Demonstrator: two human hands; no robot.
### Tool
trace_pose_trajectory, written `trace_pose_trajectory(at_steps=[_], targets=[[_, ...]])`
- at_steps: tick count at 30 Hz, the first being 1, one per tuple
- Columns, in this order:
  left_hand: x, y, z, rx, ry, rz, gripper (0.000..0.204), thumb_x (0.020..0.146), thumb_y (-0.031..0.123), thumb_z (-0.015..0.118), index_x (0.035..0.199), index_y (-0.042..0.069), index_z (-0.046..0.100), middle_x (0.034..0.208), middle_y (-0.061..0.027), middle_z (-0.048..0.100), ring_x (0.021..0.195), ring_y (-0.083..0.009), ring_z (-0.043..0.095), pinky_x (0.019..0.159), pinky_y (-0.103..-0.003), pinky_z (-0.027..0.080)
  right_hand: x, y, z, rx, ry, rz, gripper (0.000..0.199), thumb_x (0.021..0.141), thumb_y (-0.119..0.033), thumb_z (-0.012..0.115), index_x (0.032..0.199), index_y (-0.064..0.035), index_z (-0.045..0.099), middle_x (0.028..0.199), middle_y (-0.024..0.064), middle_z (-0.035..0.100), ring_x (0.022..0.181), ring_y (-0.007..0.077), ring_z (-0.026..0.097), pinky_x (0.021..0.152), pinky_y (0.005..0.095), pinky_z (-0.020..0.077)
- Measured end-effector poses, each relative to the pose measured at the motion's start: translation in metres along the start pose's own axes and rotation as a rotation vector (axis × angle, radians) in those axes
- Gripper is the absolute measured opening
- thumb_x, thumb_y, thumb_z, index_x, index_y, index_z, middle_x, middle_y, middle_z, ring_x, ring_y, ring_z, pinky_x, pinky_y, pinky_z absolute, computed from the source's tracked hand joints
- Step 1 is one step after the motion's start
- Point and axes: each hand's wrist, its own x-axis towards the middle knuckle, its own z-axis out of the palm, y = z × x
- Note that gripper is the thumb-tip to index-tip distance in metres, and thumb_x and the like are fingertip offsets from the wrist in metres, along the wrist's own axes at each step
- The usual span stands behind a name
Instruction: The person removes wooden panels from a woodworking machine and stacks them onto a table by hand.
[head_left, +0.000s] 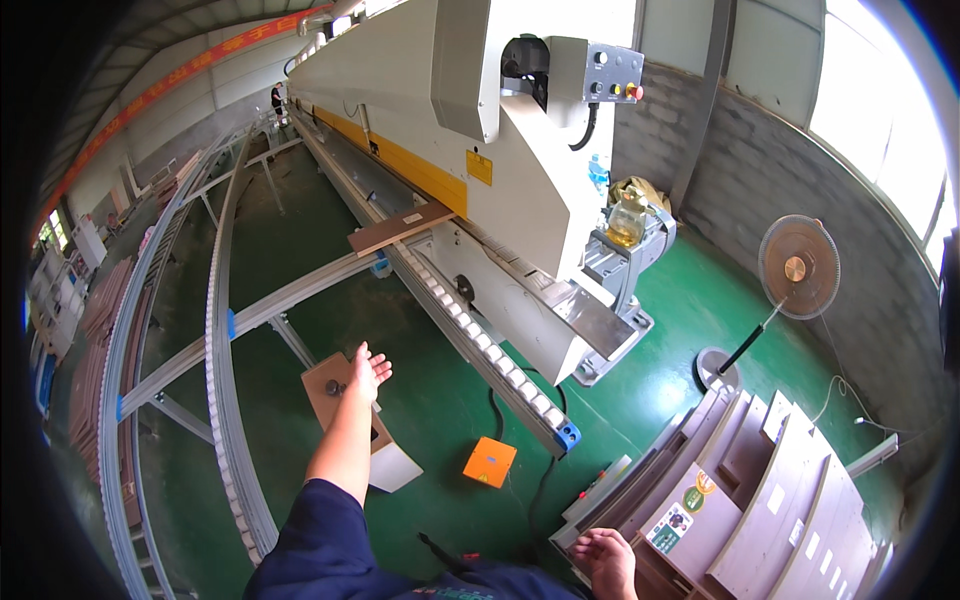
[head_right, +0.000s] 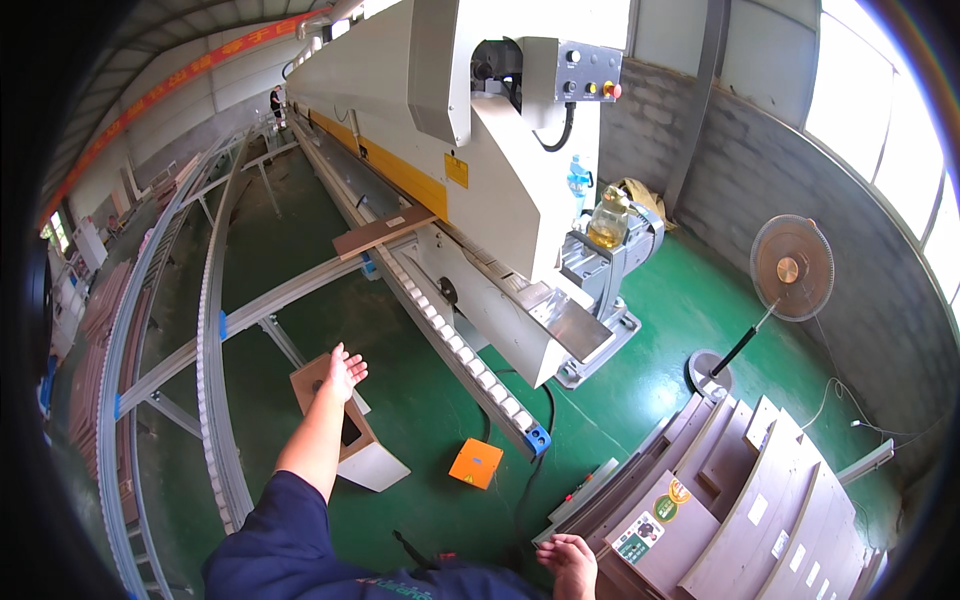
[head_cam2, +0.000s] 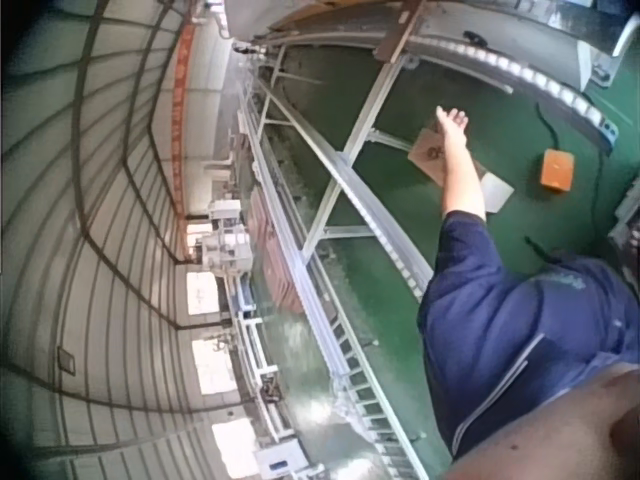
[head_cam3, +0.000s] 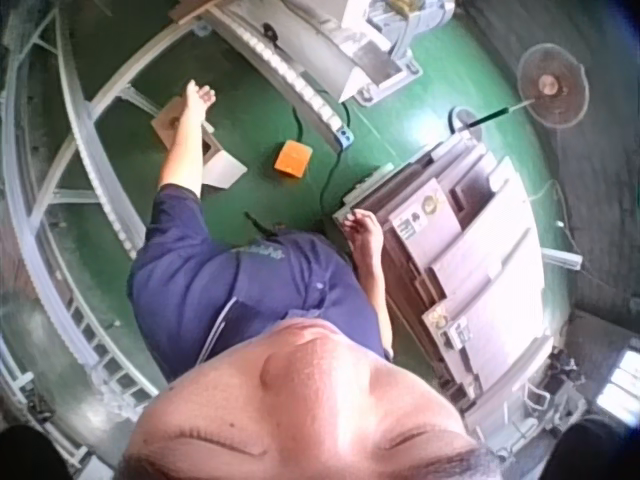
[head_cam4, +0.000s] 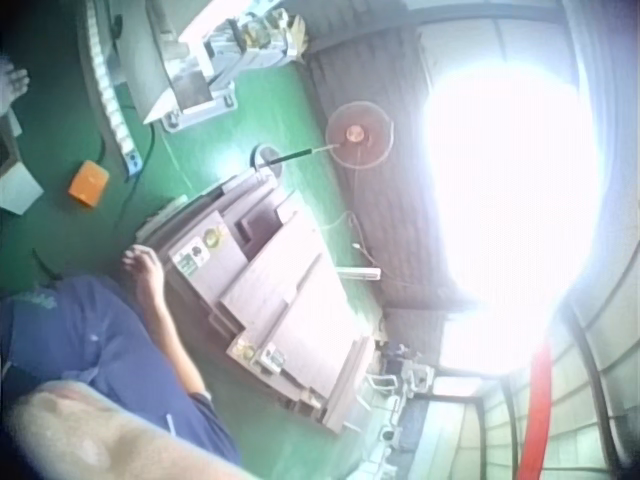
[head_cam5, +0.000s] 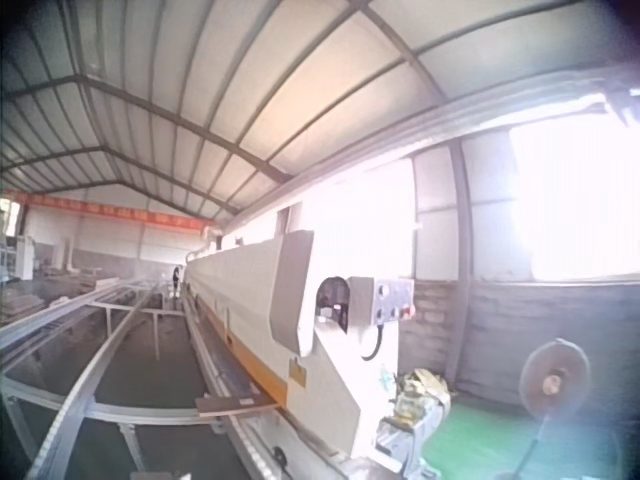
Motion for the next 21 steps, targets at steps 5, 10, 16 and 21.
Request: trace_pose_trajectory(at_steps=[5,10,16,21], targets=[[0.008,-0.006,0.025,0.013,0.008,-0.016,0.07,0.082,0.048,0.051,0.13,0.002,0.029,0.096,-0.0119,0.056,0.073,-0.0219,0.059,0.067,-0.039,0.05,-0.009,0.0,-0.001,-0.006,0.071,-0.031,0.014,0.084,-0.012,0.047,0.092,-0.0055,0.057,0.078,0.0075,0.06,0.07,0.0188,0.059,0.063,0.0278,0.0484],[0.016,-0.005,0.041,-0.15,-0.032,-0.03,0.08,0.08,0.049,0.054,0.134,0.001,0.02,0.115,-0.0171,0.048,0.086,-0.0262,0.058,0.077,-0.041,0.048,-0.017,0.001,0.0,0.067,0.122,-0.097,0.012,0.079,-0.004,0.044,0.084,0.0028,0.052,0.074,0.0152,0.057,0.068,0.0255,0.058,0.064,0.0353,0.0493],[0.026,-0.002,0.056,-0.213,-0.055,-0.039,0.09,0.079,0.05,0.055,0.138,0.001,0.008,0.134,-0.0186,0.03,0.105,-0.0292,0.05,0.089,-0.043,0.042,-0.015,0.006,-0.014,0.075,0.15,-0.093,0.011,0.082,-0.004,0.046,0.088,0.0026,0.053,0.077,0.0137,0.06,0.066,0.0206,0.059,0.064,0.0297,0.0496],[0.03,0.003,0.067,-0.205,-0.063,-0.041,0.095,0.078,0.052,0.055,0.139,0.002,0.001,0.142,-0.0196,0.017,0.121,-0.0314,0.037,0.1,-0.043,0.032,-0.018,0.006,-0.02,0.108,0.195,-0.116,0.011,0.082,-0.004,0.047,0.088,0.0023,0.053,0.077,0.0128,0.06,0.066,0.0196,0.059,0.064,0.0283,0.0493]])
